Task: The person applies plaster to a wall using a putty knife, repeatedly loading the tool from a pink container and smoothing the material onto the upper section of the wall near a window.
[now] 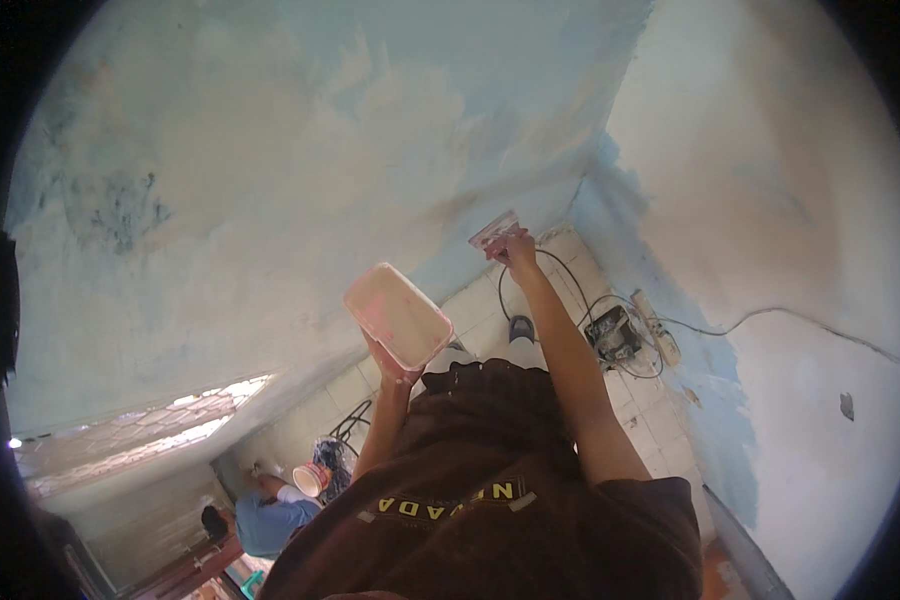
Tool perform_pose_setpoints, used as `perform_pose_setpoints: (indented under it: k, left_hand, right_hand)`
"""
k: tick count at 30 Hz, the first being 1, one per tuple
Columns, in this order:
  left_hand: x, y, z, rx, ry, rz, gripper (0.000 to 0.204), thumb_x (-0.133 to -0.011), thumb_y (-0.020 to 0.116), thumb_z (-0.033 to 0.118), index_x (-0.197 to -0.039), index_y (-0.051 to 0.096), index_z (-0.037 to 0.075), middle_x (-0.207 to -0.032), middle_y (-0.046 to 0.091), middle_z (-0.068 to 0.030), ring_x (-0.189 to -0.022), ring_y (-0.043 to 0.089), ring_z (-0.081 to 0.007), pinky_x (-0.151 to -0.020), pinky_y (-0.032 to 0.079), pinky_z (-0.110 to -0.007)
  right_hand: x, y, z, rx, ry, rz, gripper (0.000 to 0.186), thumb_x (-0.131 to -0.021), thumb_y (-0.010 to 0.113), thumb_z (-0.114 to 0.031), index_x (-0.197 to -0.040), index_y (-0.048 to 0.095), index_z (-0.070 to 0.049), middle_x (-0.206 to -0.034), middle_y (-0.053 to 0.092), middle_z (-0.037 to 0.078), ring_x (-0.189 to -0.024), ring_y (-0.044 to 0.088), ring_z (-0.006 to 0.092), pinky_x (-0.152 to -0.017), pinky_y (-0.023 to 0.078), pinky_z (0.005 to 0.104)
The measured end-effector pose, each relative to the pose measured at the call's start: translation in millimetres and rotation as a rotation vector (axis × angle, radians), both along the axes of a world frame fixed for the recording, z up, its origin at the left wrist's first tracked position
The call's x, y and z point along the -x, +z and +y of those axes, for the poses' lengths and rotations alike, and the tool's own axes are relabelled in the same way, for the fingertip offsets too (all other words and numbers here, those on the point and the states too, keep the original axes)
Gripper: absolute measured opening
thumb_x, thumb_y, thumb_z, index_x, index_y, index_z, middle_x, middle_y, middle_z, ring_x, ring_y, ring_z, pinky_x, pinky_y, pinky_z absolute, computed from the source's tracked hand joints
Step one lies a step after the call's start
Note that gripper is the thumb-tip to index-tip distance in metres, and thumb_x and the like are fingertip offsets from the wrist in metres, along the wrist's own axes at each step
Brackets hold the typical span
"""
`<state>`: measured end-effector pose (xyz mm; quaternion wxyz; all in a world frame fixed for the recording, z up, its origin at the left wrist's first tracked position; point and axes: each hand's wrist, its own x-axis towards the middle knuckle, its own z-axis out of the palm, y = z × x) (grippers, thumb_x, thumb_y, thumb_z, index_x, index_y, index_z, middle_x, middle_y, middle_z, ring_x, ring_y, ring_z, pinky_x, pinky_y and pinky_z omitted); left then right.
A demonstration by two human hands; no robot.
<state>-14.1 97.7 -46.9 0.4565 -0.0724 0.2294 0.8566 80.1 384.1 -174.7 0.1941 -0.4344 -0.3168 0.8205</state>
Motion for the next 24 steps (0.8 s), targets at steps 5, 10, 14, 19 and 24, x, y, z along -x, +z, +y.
perform_pose_setpoints:
  k: [5, 10, 14, 19, 24]
  left_hand:
    - [-16, 9, -7, -0.050, -0.050, -0.110, 0.067, -0.100, 0.041, 0.065, -0.144, 0.048, 0.015, -0.133, 0.061, -0.0098, -0.122, 0.060, -0.0364, -0.103, 0.048, -0.064]
    - [-25, 16, -7, -0.001, -0.003, -0.127, 0.068, -0.099, 0.042, 0.066, -0.144, 0.048, 0.014, -0.133, 0.061, -0.0105, -0.121, 0.061, -0.0389, -0.102, 0.047, -0.066]
    - [-31, 22, -21, -0.005, 0.044, -0.115, 0.067, -0.099, 0.043, 0.065, -0.143, 0.049, 0.015, -0.133, 0.061, -0.0105, -0.119, 0.061, -0.0390, -0.102, 0.048, -0.066]
    - [-28, 21, -30, 0.048, 0.062, -0.085, 0.065, -0.100, 0.043, 0.063, -0.141, 0.050, 0.014, -0.132, 0.062, -0.0102, -0.119, 0.062, -0.0377, -0.100, 0.049, -0.065]
    - [-25, 22, -39, 0.153, 0.106, -0.056, 0.063, -0.100, 0.042, 0.063, -0.141, 0.051, 0.015, -0.132, 0.062, -0.0093, -0.118, 0.063, -0.0341, -0.100, 0.051, -0.060]
  right_hand:
    - [47, 2, -4, 0.165, 0.009, 0.144, 0.014, -0.089, 0.047, 0.007, -0.099, 0.056, 0.010, -0.092, 0.067, 0.024, -0.085, 0.072, 0.0362, -0.075, 0.064, 0.0442]
    - [94, 51, 20, 0.248, -0.242, 0.221, 0.011, -0.087, 0.049, 0.008, -0.094, 0.055, 0.014, -0.095, 0.063, 0.026, -0.084, 0.069, 0.0409, -0.076, 0.067, 0.0490]
    - [57, 158, 57, 0.123, -0.273, 0.403, 0.008, -0.088, 0.055, 0.005, -0.091, 0.057, 0.013, -0.098, 0.064, 0.023, -0.082, 0.069, 0.0340, -0.083, 0.066, 0.0472]
    - [-2, 123, 55, 0.123, -0.366, 0.303, 0.015, -0.094, 0.053, -0.001, -0.106, 0.057, 0.006, -0.103, 0.067, 0.018, -0.088, 0.070, 0.0285, -0.084, 0.062, 0.0399]
    - [13, -73, -23, 0.228, -0.129, 0.083, 0.018, -0.096, 0.052, -0.007, -0.109, 0.059, 0.002, -0.097, 0.070, 0.018, -0.081, 0.070, 0.0250, -0.072, 0.061, 0.0363]
